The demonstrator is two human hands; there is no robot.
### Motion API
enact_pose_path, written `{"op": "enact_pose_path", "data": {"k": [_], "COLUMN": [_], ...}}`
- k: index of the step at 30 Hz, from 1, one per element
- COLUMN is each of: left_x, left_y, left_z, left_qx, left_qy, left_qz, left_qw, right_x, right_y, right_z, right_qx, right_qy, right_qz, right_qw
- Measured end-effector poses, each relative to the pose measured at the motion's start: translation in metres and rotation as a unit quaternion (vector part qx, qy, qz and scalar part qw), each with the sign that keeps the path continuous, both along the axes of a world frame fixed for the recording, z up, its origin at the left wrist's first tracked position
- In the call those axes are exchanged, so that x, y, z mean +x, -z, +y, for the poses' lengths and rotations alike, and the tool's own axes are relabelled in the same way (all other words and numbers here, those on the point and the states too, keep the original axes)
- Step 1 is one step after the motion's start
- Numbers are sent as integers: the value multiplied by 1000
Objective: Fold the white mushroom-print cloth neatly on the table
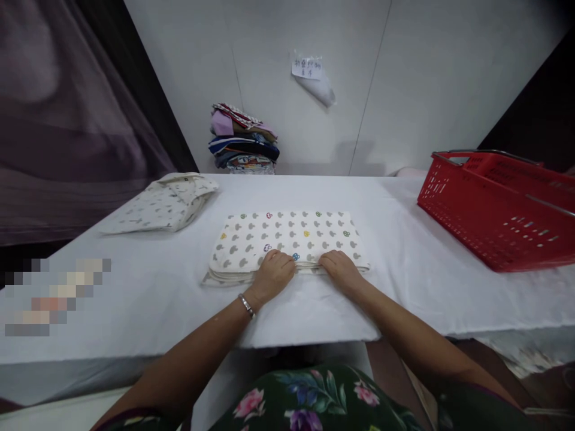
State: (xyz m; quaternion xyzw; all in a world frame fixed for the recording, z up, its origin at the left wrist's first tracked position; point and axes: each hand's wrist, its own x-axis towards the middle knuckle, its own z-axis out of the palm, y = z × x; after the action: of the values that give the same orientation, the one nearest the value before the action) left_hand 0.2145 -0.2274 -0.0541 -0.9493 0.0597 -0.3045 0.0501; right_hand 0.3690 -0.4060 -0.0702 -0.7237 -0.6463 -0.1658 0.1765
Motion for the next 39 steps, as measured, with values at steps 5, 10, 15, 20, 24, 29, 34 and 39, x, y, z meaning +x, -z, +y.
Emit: {"op": "enact_pose_path", "data": {"k": [5, 10, 15, 20, 24, 29, 34, 39], "left_x": [3, 4, 8, 11, 9, 6, -6, -28], "left_y": [7, 12, 3, -1, 4, -2, -12, -11], "left_z": [2, -1, 0, 3, 2, 5, 17, 25], "left_qx": [16, -6, -13, -12, -27, -60, -53, -94], "left_qy": [-17, -18, -25, -33, -27, -73, -94, -191], "left_qz": [24, 66, 67, 55, 91, 146, 153, 137], "left_qw": [999, 998, 997, 998, 995, 985, 982, 967], "right_x": [5, 8, 11, 12, 11, 9, 4, -2], "right_y": [-1, -2, -7, -7, -4, -5, -5, 1], "right_z": [1, 0, 4, 5, 3, 4, 2, -5], "right_qx": [-43, -54, -4, -3, -57, -60, -66, -32], "right_qy": [13, -2, 3, 6, -19, 8, -16, -40], "right_qz": [-4, -15, -28, -29, -18, -5, 17, 28], "right_qw": [999, 998, 1000, 1000, 998, 998, 998, 998]}}
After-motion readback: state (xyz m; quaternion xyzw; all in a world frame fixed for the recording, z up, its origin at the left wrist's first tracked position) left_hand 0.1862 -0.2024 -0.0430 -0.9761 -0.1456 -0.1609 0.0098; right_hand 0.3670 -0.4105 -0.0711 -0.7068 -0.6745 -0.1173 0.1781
